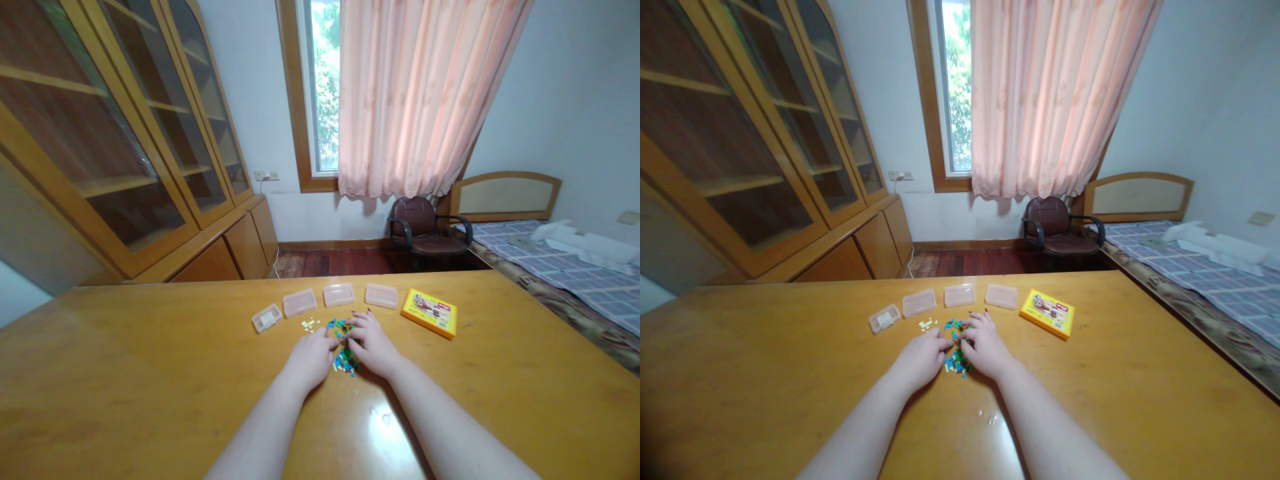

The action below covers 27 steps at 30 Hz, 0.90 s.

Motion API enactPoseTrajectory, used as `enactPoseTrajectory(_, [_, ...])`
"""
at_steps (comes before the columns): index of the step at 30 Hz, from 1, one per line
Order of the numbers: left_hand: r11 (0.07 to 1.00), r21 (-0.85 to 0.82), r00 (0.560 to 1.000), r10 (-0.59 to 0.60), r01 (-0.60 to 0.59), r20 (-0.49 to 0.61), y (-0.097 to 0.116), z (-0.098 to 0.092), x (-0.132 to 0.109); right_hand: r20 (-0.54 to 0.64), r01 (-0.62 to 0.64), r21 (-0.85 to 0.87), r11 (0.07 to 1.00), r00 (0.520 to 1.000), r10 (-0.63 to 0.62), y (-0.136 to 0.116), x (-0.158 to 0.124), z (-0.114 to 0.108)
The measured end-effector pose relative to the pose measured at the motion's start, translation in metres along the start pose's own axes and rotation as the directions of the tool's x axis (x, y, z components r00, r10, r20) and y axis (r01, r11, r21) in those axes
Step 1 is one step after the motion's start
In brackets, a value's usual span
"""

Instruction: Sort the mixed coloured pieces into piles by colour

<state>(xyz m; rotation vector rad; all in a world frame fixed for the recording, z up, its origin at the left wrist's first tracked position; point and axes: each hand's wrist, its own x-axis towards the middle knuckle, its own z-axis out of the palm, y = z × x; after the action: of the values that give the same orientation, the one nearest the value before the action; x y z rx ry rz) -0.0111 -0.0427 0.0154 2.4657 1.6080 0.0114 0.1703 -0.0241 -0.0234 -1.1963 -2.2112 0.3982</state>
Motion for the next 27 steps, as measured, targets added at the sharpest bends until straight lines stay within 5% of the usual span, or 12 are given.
enactPoseTrajectory(6, [0.986, 0.013, 0.987, -0.163, 0.163, -0.013, -0.006, 0.004, 0.003, -0.001, 0.008, 0.027, 1.000, 1.000, -0.007, 0.000, -0.001, 0.001])
enactPoseTrajectory(13, [0.913, -0.001, 0.913, -0.408, 0.408, -0.009, -0.011, 0.002, 0.005, 0.073, 0.111, 0.194, 0.975, 0.989, -0.127, -0.003, 0.000, -0.002])
enactPoseTrajectory(19, [0.931, -0.061, 0.932, -0.361, 0.359, -0.034, -0.004, -0.003, 0.003, 0.107, 0.165, 0.211, 0.964, 0.976, -0.191, -0.005, -0.002, -0.004])
enactPoseTrajectory(27, [0.982, -0.053, 0.983, -0.181, 0.181, -0.008, 0.004, -0.009, -0.004, 0.079, 0.004, 0.065, 0.998, 0.997, -0.009, -0.005, 0.001, -0.004])
